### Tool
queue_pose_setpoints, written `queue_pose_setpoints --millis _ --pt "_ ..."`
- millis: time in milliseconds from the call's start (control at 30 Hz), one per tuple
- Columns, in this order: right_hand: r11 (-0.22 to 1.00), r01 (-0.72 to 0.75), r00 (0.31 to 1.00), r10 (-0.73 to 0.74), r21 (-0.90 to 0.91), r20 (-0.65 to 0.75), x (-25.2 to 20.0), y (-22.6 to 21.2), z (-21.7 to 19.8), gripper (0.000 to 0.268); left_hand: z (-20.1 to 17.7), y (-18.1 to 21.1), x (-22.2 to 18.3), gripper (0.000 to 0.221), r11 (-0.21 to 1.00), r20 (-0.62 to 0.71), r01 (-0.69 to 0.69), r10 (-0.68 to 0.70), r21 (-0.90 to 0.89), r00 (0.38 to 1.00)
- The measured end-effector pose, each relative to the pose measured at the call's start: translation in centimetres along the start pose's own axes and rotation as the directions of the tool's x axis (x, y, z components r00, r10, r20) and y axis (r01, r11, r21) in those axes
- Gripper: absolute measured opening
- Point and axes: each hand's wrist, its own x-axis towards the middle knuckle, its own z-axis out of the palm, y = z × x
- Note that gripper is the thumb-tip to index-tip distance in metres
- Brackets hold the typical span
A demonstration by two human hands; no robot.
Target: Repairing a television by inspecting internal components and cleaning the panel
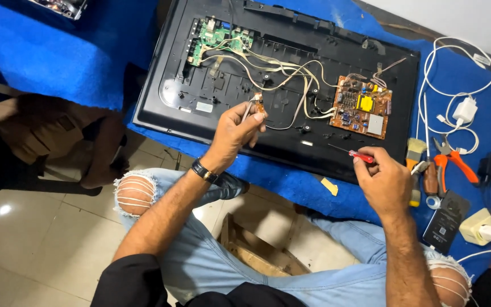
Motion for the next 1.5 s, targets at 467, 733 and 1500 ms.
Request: queue_pose_setpoints --millis 467,733,1500 --pt "0.999 0.030 1.000 -0.030 0.016 -0.001 0.3 -1.1 -0.6 0.020 0.3 2.2 -0.6 0.019 0.999 0.001 0.007 -0.007 0.054 1.000" --pt "1.000 0.001 0.999 -0.001 0.007 -0.043 0.3 -1.6 -0.3 0.020 -0.8 1.5 -0.5 0.026 0.999 0.049 0.044 -0.045 0.032 0.998" --pt "0.999 0.021 1.000 -0.021 0.035 0.006 0.4 -1.1 -0.2 0.021 -0.9 0.5 -0.6 0.028 0.975 0.039 -0.003 -0.006 0.222 0.999"
